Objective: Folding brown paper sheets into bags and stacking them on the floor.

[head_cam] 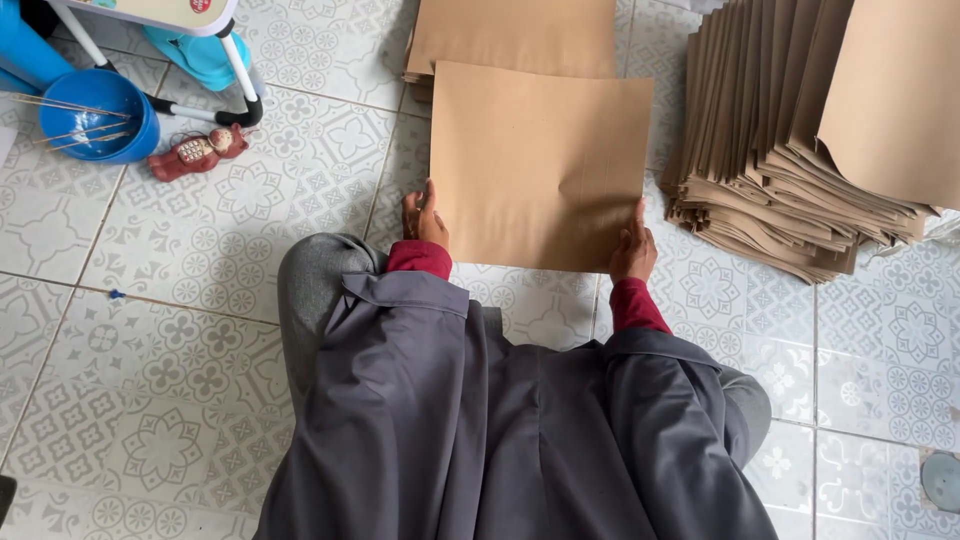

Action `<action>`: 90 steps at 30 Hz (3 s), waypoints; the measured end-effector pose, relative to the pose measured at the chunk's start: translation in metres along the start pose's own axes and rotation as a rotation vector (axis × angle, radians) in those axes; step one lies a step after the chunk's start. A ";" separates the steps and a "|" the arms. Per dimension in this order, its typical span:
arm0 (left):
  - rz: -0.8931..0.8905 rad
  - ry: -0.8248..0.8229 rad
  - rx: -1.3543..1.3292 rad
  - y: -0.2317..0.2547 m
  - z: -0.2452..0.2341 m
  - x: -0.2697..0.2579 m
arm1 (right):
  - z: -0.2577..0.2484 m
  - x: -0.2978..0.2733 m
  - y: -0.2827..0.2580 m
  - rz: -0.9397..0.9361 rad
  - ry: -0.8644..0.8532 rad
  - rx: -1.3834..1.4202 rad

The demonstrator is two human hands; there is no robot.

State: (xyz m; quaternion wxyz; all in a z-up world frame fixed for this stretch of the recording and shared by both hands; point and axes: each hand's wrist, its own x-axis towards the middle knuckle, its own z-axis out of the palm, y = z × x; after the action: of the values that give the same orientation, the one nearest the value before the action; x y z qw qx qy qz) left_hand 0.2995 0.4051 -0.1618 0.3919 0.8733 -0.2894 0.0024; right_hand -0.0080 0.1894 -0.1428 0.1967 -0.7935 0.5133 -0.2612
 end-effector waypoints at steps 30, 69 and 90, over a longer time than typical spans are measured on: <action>-0.527 0.022 -0.824 -0.069 0.044 0.043 | -0.010 0.010 0.026 0.215 -0.123 0.672; -0.126 -0.296 -0.936 0.015 -0.050 0.023 | -0.052 0.045 0.033 0.232 0.068 1.131; -0.150 -0.347 -1.145 0.017 -0.062 0.041 | -0.083 0.041 0.026 0.299 -0.131 1.115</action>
State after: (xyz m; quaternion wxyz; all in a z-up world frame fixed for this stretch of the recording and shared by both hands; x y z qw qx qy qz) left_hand 0.3383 0.4181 -0.0976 0.7459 0.5293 -0.2420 -0.3238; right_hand -0.0637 0.1384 -0.0839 0.6511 -0.5033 0.3914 -0.4118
